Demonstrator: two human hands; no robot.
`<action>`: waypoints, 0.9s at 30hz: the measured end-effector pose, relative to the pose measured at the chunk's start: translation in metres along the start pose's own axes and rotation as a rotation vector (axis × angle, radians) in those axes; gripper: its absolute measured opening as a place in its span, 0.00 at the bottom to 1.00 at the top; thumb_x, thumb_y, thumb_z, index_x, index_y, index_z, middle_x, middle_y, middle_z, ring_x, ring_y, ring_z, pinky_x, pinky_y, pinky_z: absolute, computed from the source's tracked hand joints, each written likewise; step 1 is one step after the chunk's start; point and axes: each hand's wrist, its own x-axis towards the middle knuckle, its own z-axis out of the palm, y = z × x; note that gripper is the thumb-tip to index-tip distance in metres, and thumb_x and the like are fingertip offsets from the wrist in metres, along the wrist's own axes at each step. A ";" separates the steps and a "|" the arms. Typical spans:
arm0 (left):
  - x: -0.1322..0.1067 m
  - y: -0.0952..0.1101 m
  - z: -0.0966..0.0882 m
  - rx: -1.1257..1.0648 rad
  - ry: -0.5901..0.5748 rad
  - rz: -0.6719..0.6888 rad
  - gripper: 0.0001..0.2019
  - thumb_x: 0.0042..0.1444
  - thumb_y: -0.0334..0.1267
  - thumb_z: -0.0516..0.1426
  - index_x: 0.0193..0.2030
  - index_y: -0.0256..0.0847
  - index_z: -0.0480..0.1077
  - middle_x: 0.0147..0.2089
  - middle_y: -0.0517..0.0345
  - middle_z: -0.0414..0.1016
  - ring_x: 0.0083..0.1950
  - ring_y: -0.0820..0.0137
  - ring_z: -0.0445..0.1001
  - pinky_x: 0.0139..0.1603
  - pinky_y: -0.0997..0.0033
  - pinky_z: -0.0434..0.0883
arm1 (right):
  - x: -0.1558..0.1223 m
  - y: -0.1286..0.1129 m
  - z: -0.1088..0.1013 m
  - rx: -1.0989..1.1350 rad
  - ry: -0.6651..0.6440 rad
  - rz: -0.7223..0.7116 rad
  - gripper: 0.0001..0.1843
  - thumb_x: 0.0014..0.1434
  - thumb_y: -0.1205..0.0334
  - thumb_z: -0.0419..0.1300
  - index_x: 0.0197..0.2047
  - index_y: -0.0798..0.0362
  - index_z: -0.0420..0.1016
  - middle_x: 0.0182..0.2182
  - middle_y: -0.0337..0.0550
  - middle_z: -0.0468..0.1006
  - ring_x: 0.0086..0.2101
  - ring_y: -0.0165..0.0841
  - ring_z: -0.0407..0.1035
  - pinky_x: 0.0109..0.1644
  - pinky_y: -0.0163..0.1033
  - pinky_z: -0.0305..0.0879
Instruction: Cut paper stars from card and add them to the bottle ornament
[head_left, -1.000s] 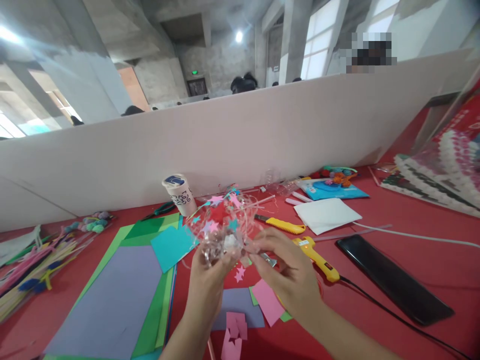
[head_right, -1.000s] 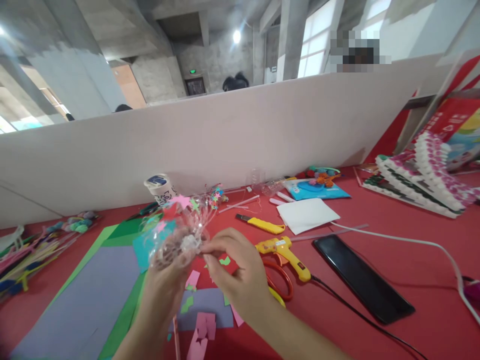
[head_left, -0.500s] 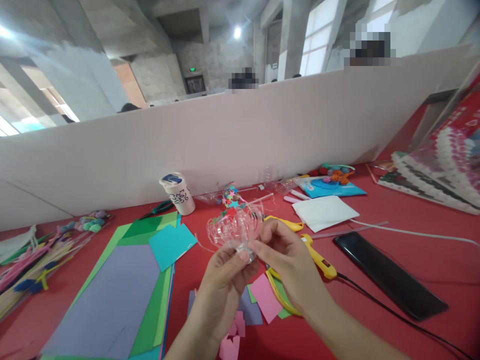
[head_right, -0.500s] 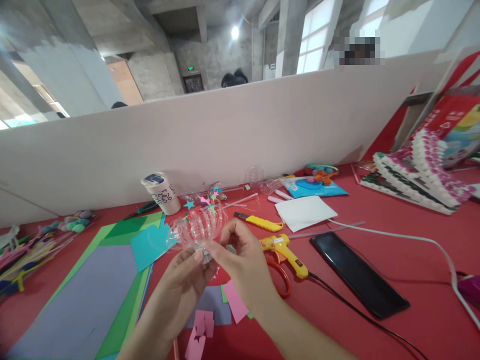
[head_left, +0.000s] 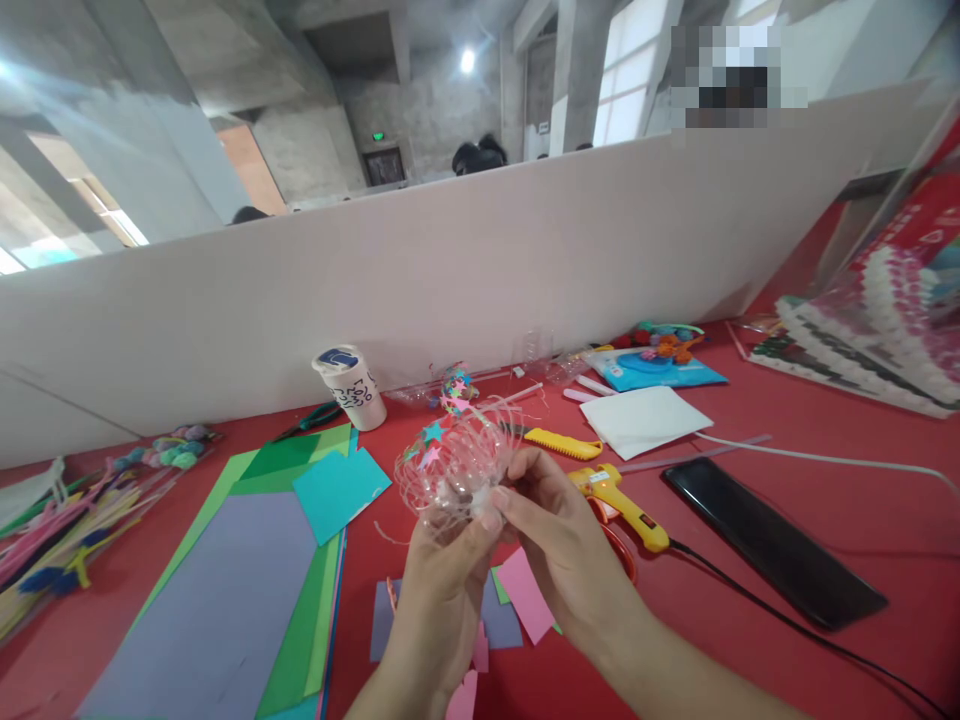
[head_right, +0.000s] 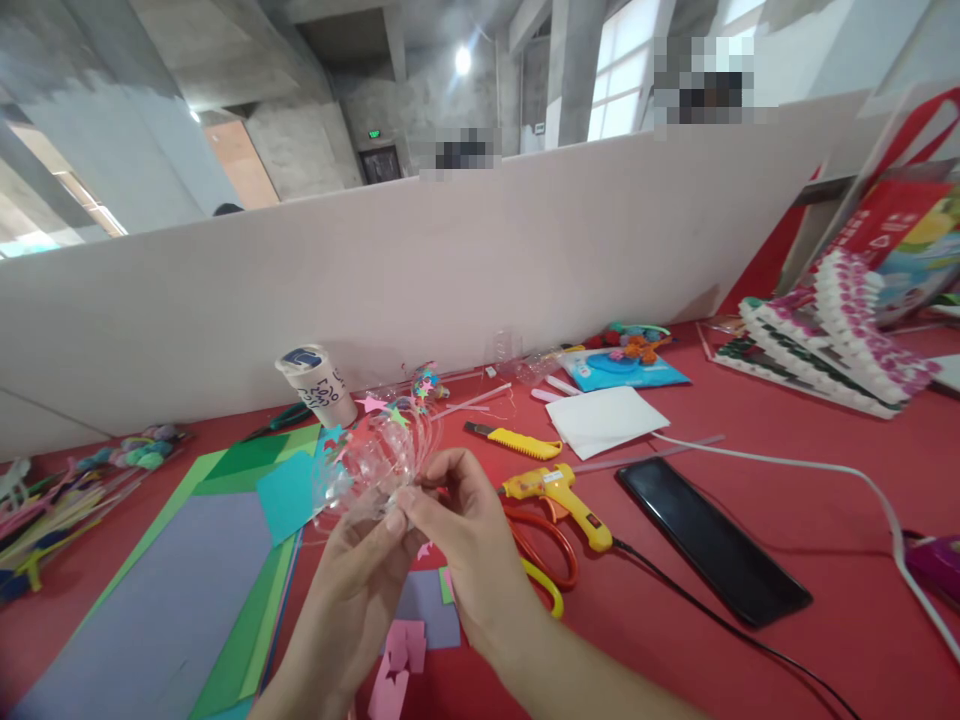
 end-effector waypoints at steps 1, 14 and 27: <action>-0.001 0.000 0.000 0.010 0.003 0.002 0.09 0.48 0.33 0.65 0.39 0.41 0.78 0.39 0.55 0.80 0.42 0.69 0.76 0.48 0.69 0.71 | -0.001 0.000 0.000 0.005 -0.003 -0.003 0.15 0.47 0.64 0.71 0.30 0.50 0.66 0.26 0.30 0.68 0.28 0.26 0.60 0.32 0.30 0.58; 0.000 0.007 0.003 0.082 0.016 0.087 0.10 0.44 0.34 0.67 0.36 0.41 0.78 0.34 0.57 0.79 0.38 0.68 0.75 0.42 0.70 0.70 | -0.003 -0.006 0.004 0.021 -0.064 0.025 0.12 0.46 0.64 0.69 0.30 0.49 0.68 0.29 0.33 0.68 0.31 0.30 0.62 0.36 0.35 0.59; 0.006 0.002 -0.006 0.191 0.033 0.150 0.12 0.41 0.40 0.69 0.34 0.41 0.75 0.30 0.60 0.78 0.31 0.71 0.73 0.35 0.72 0.70 | 0.000 -0.005 0.001 0.058 -0.157 0.103 0.13 0.48 0.63 0.70 0.30 0.50 0.68 0.29 0.35 0.72 0.31 0.31 0.63 0.35 0.36 0.59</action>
